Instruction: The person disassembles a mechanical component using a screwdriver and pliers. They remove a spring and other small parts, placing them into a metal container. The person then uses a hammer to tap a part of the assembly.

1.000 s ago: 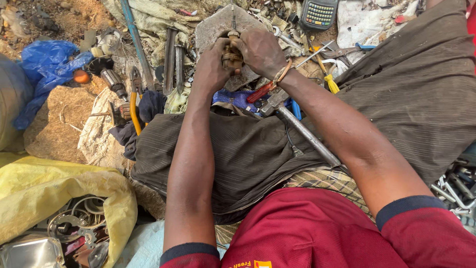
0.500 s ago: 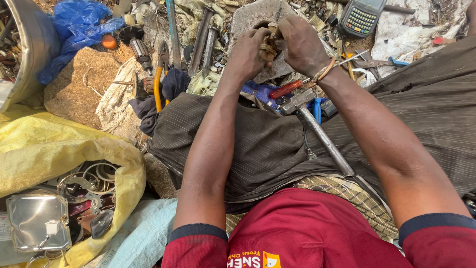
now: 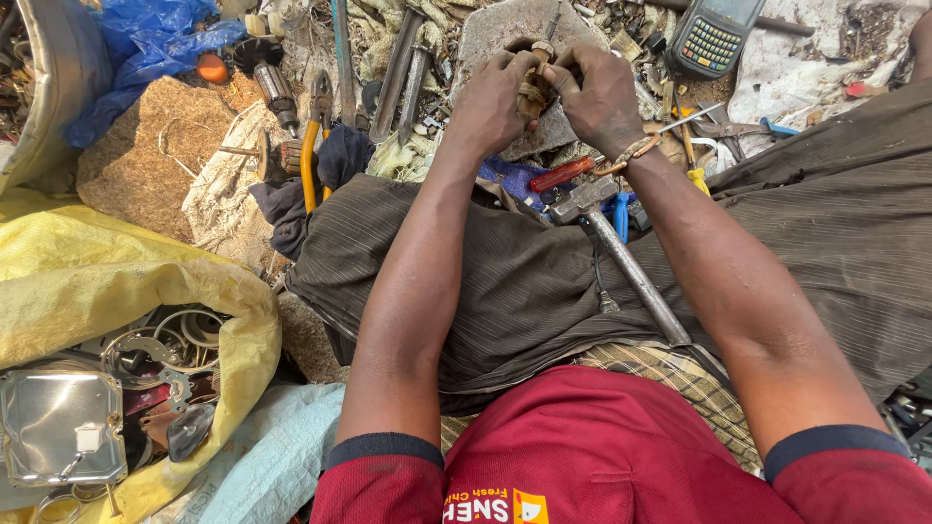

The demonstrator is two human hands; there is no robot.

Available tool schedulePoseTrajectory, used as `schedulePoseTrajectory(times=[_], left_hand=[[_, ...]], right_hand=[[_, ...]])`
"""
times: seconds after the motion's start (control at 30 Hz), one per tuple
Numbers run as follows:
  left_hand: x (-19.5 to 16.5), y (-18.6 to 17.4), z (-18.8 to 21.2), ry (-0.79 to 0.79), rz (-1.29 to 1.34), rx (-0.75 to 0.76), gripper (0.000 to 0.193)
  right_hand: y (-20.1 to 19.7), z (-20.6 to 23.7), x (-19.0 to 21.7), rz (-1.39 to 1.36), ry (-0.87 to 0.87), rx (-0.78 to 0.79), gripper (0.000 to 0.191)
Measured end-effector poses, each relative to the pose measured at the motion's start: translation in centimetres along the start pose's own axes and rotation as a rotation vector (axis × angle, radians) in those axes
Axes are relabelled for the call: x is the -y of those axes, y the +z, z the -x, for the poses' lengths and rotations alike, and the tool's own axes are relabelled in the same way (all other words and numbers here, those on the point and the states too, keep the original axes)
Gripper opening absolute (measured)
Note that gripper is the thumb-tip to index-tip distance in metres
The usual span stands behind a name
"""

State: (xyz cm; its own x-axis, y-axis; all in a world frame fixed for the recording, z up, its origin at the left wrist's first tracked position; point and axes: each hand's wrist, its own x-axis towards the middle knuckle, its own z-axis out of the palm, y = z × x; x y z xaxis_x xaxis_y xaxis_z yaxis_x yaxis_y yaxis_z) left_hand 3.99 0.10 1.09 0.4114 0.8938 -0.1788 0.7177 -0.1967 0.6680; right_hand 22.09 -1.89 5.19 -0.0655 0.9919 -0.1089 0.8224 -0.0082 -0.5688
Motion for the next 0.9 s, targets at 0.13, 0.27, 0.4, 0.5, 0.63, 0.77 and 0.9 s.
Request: schedulePoseTrajectory(times=[0.13, 0.27, 0.4, 0.5, 0.63, 0.77, 0.9], left_hand=[[-0.2, -0.3, 0.4, -0.034, 0.023, 0.02, 0.067], [-0.3, -0.4, 0.2, -0.034, -0.023, 0.059, 0.079], [0.3, 0.3, 0.5, -0.028, -0.028, 0.06, 0.079], [1.0, 1.2, 1.3, 0.034, 0.094, -0.061, 0.06], [1.0, 1.4, 1.2, 0.112, 0.016, -0.083, 0.073], [0.5, 0.6, 0.4, 0.06, -0.006, 0.066, 0.084], [0.1, 0.2, 0.4, 0.067, -0.092, 0.023, 0.084]], right_hand=[[0.2, 1.4, -2.2, -0.076, -0.188, -0.2, 0.016], [-0.1, 2.9, -3.4, -0.717, 0.202, -0.196, 0.011], [-0.3, 4.3, 2.6, -1.211, 0.326, -0.278, 0.014], [0.5, 7.5, 11.9, -1.126, 0.104, -0.236, 0.021], [1.3, 12.4, 20.5, -1.004, -0.475, 0.303, 0.067], [0.4, 9.9, 15.8, -0.971, -0.274, 0.094, 0.052], [-0.4, 5.5, 4.8, -0.176, 0.134, -0.224, 0.045]])
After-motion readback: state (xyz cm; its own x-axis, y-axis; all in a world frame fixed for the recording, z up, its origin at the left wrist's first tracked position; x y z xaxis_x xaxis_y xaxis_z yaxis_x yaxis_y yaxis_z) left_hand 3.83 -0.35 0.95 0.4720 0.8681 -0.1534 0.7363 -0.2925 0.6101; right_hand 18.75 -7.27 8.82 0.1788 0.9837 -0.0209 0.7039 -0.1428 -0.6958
